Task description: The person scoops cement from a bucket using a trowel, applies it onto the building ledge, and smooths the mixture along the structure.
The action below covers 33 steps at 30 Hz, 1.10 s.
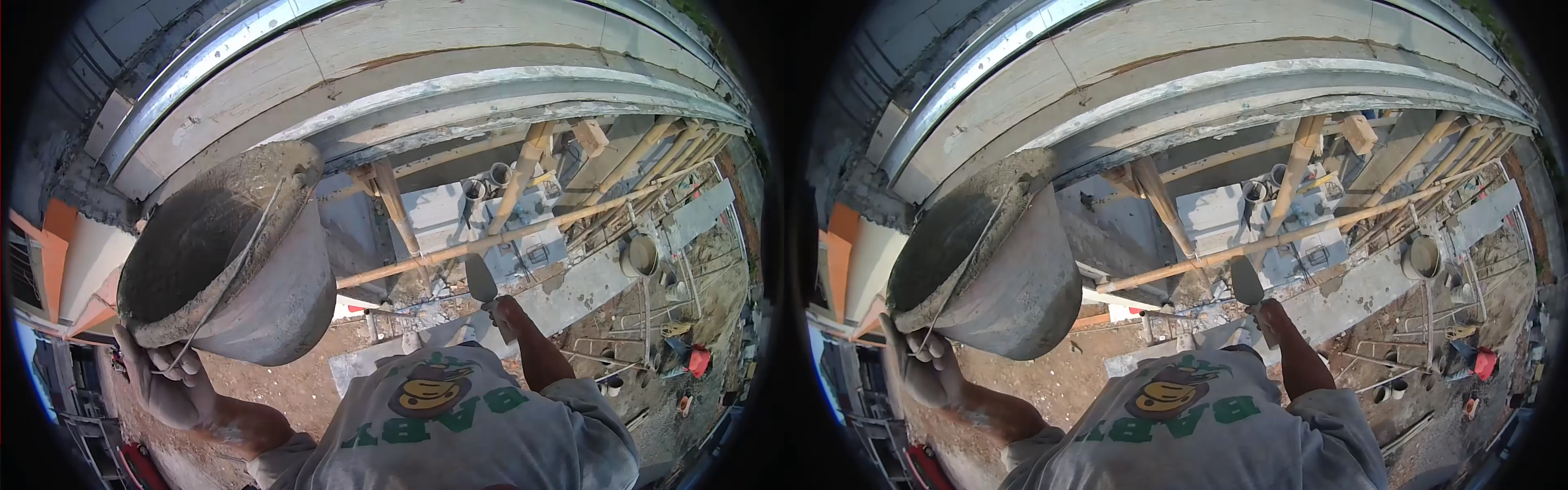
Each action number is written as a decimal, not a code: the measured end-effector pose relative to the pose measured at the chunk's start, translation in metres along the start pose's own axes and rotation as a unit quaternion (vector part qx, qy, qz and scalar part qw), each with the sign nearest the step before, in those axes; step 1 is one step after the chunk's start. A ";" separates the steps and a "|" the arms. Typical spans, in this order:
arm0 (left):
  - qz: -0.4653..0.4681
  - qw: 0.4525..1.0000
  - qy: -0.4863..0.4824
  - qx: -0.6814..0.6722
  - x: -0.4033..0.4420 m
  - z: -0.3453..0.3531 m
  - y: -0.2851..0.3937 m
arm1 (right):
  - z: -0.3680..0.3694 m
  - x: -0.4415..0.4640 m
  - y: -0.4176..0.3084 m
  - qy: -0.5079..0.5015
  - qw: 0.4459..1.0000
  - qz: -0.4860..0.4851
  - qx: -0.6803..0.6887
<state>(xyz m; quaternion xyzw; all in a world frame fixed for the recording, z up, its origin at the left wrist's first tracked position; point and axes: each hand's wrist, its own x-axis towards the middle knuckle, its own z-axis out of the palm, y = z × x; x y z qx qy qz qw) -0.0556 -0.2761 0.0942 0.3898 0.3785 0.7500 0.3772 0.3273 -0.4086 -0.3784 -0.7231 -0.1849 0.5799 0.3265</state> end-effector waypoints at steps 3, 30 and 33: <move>0.019 1.000 -0.003 0.023 -0.009 0.012 0.003 | 0.014 0.006 -0.033 -0.046 0.983 -0.080 0.161; -0.314 0.829 -0.453 0.094 -0.108 0.156 -0.181 | -0.082 -0.017 -0.058 -0.055 0.790 -0.112 0.600; -0.322 0.799 -0.498 0.099 -0.130 0.183 -0.200 | -0.111 -0.034 -0.034 0.024 0.745 -0.132 0.654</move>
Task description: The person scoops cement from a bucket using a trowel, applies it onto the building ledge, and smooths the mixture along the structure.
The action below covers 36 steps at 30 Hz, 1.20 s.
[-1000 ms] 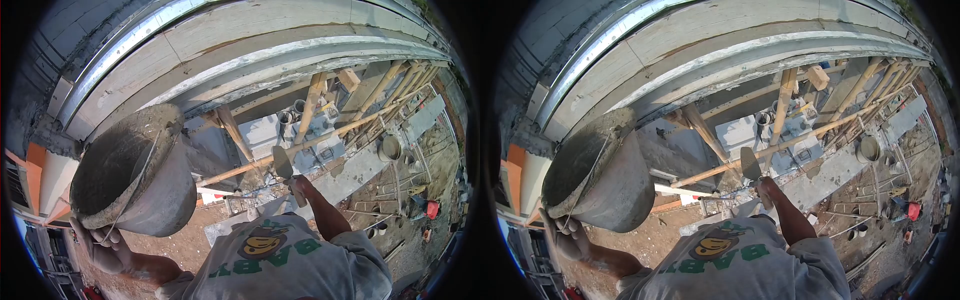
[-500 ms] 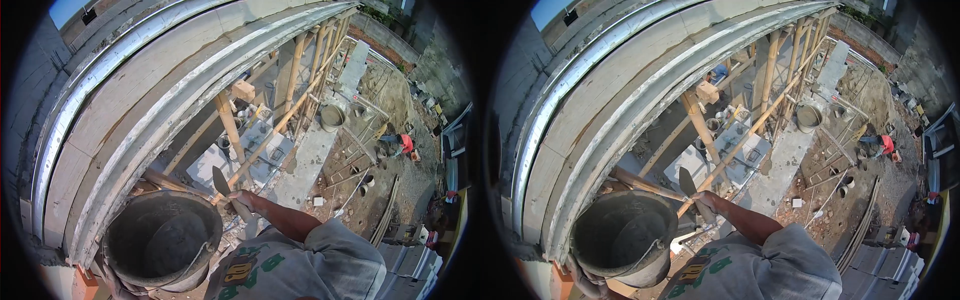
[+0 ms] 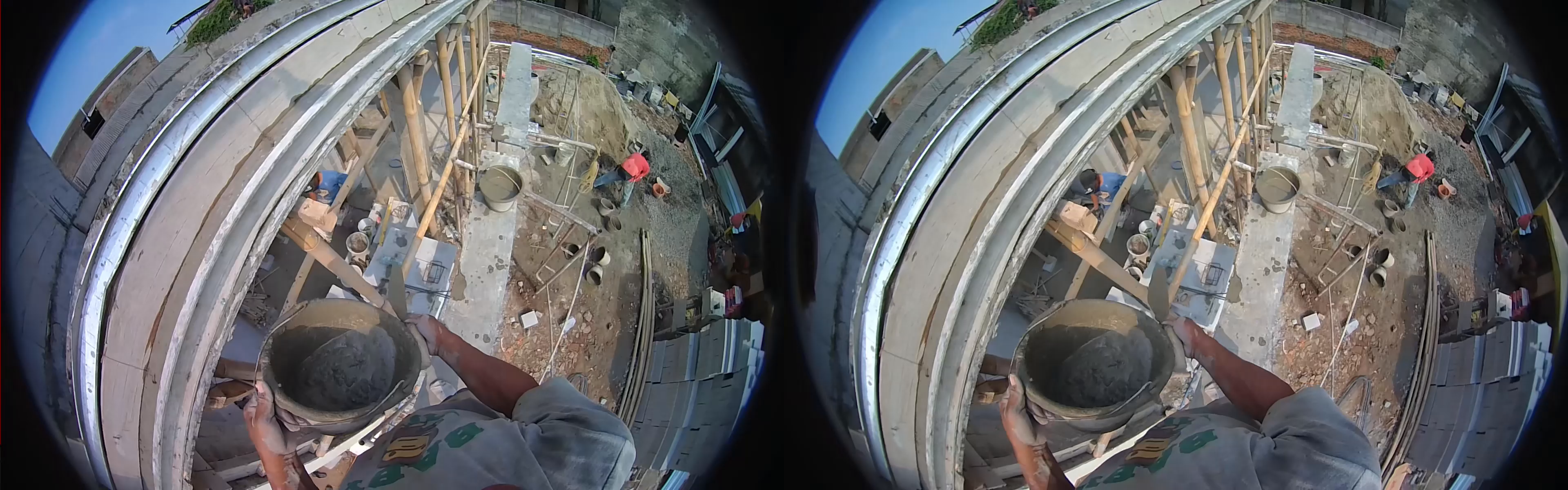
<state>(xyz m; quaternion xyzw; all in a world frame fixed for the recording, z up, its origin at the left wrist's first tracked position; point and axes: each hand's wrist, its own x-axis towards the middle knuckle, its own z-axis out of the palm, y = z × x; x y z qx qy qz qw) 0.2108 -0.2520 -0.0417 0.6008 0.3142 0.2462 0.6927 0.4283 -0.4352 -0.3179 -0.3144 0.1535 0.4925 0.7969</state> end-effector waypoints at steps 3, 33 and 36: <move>-0.030 0.999 -0.006 0.031 0.024 0.020 -0.023 | -0.004 -0.030 -0.035 0.107 0.991 -0.072 -0.037; -0.211 0.934 -0.190 0.217 0.253 0.252 -0.250 | -0.116 -0.118 -0.180 0.360 0.896 -0.258 -0.038; -0.153 0.935 -0.221 0.234 0.295 0.260 -0.336 | -0.120 -0.110 -0.195 0.367 0.883 -0.291 -0.014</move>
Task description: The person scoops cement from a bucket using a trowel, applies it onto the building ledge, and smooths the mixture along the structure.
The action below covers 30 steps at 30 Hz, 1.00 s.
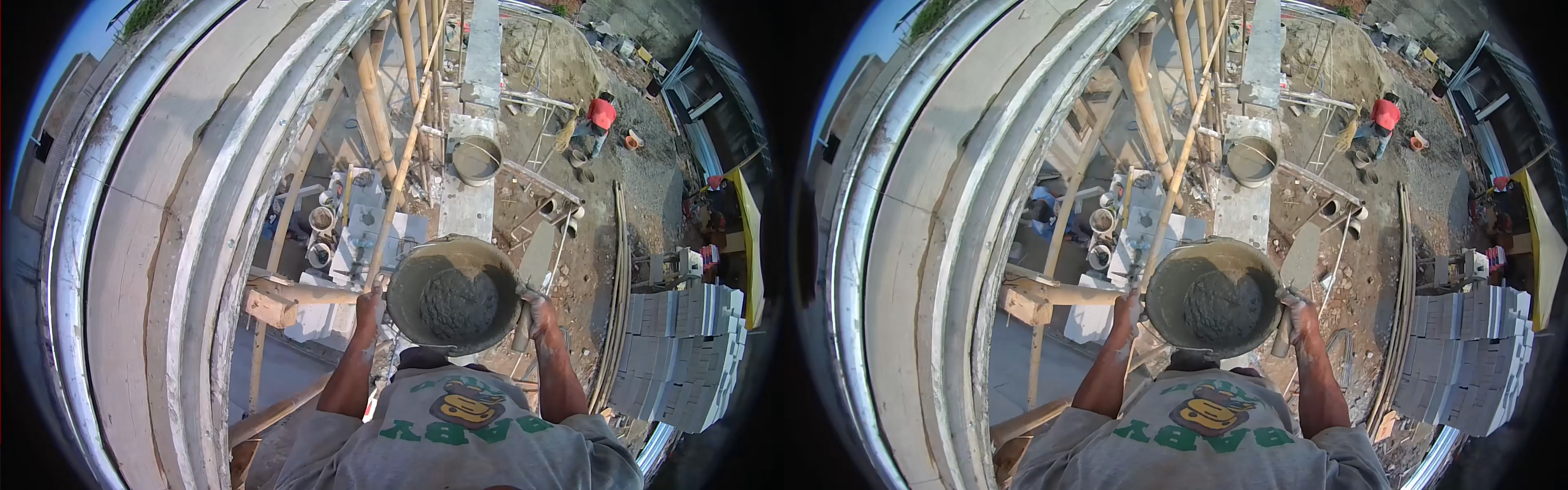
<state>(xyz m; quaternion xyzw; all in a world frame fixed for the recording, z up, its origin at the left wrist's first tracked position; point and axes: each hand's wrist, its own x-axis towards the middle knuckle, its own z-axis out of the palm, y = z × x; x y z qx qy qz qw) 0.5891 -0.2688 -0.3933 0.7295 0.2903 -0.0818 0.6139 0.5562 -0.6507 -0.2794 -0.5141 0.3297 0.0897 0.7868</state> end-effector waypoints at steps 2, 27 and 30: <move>0.006 0.999 0.024 0.025 0.016 0.017 0.005 | -0.022 0.033 0.018 0.008 1.000 0.001 0.029; -0.278 0.960 0.011 -0.031 0.195 0.155 0.010 | -0.014 0.297 0.020 0.089 0.988 0.095 -0.081; -0.303 0.953 0.015 0.021 0.247 0.205 -0.007 | -0.035 0.366 0.051 0.119 0.983 0.141 -0.009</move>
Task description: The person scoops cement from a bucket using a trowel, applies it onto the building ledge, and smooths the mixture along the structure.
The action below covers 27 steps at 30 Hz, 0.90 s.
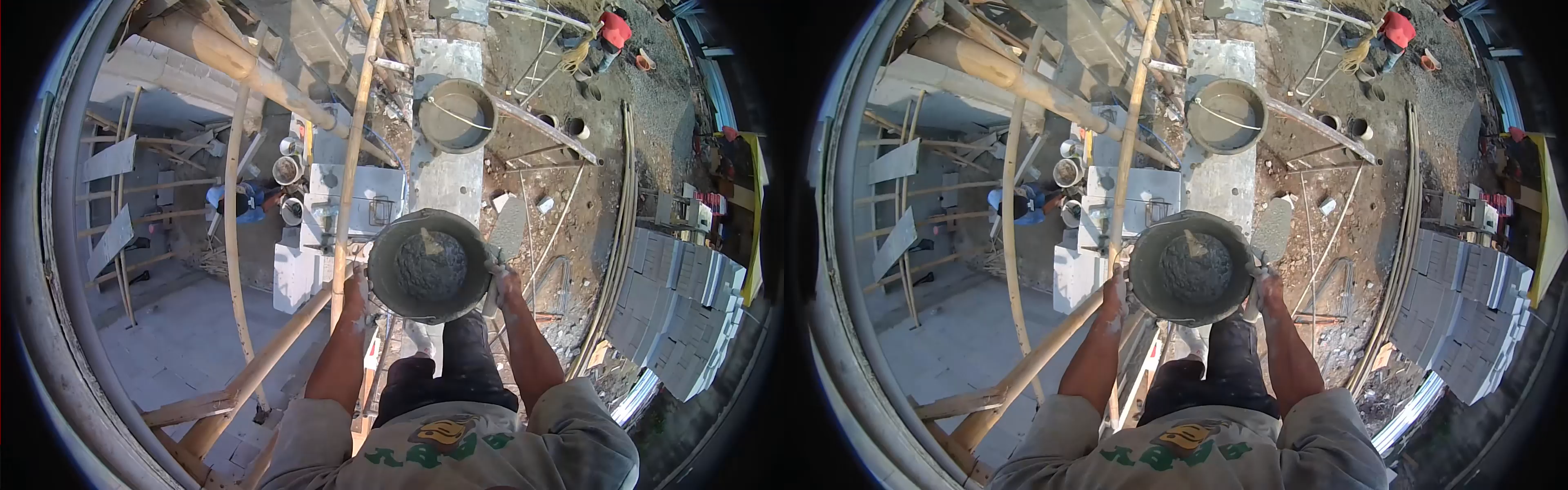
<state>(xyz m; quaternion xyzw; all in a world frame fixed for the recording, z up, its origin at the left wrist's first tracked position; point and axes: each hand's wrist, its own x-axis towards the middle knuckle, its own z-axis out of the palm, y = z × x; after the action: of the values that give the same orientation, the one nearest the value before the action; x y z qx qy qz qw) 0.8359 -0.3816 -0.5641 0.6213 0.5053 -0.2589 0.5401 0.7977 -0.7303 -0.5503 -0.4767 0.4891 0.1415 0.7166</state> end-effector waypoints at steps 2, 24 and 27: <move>-0.012 1.000 -0.002 0.012 0.033 0.034 0.004 | -0.010 0.053 0.009 0.016 0.999 0.037 0.013; 0.154 0.977 -0.046 0.141 0.167 0.125 -0.017 | -0.042 0.268 0.027 0.231 0.956 -0.106 -0.146; 0.184 0.975 0.014 0.125 0.135 0.076 -0.015 | -0.001 0.201 0.015 0.255 0.672 -0.353 -0.598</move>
<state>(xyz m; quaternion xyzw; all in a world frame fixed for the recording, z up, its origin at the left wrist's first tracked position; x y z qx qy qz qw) 0.8870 -0.4069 -0.7088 0.7699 0.3532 -0.2075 0.4893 0.8837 -0.7760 -0.7266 -0.9583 0.2585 0.0128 0.1214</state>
